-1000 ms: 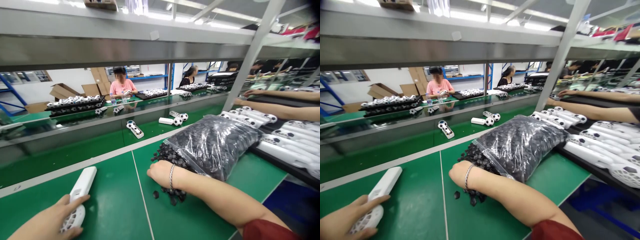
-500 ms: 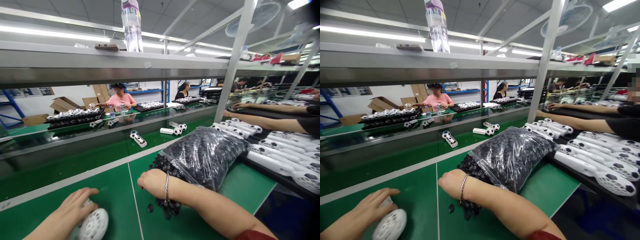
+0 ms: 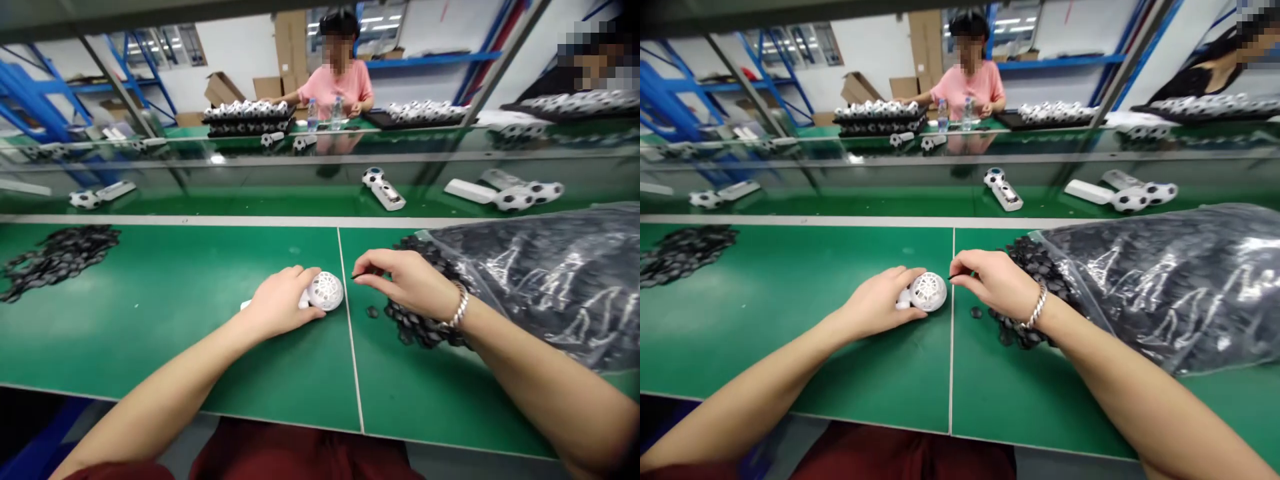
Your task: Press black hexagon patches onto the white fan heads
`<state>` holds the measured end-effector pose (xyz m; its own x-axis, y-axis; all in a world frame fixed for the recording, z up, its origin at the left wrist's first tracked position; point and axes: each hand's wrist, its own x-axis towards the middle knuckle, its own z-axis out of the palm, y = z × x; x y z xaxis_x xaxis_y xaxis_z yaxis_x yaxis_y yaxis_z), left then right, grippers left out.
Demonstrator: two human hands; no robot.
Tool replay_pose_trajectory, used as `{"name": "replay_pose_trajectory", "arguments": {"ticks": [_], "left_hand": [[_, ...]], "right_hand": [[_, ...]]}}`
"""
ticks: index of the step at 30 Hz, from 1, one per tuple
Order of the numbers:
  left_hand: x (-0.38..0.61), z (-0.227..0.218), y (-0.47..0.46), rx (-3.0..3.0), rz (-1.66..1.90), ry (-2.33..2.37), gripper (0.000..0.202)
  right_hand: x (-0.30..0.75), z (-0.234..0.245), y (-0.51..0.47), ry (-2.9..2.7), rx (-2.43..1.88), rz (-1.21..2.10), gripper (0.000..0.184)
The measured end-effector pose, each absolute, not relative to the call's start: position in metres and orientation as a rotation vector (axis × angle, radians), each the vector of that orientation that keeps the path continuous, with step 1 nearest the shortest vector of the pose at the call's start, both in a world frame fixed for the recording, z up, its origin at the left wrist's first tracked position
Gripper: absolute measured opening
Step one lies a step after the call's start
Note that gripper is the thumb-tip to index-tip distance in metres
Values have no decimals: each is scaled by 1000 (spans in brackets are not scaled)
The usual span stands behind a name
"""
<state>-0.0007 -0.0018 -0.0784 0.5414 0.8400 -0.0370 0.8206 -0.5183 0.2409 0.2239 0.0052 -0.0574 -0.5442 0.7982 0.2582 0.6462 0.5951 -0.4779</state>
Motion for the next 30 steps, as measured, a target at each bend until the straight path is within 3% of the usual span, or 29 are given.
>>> {"name": "replay_pose_trajectory", "arguments": {"ticks": [8,21,30], "left_hand": [[-5,-87,-2,2461,232,1412,67],[5,-97,-3,2591,120,1443,86],[0,-88,-3,2532,232,1340,65]], "right_hand": [[202,-77,-9,-2431,-1007,528,9],[195,-91,-11,-2420,-1035,485,11],[191,-98,-10,-2327,-1058,485,14]]}}
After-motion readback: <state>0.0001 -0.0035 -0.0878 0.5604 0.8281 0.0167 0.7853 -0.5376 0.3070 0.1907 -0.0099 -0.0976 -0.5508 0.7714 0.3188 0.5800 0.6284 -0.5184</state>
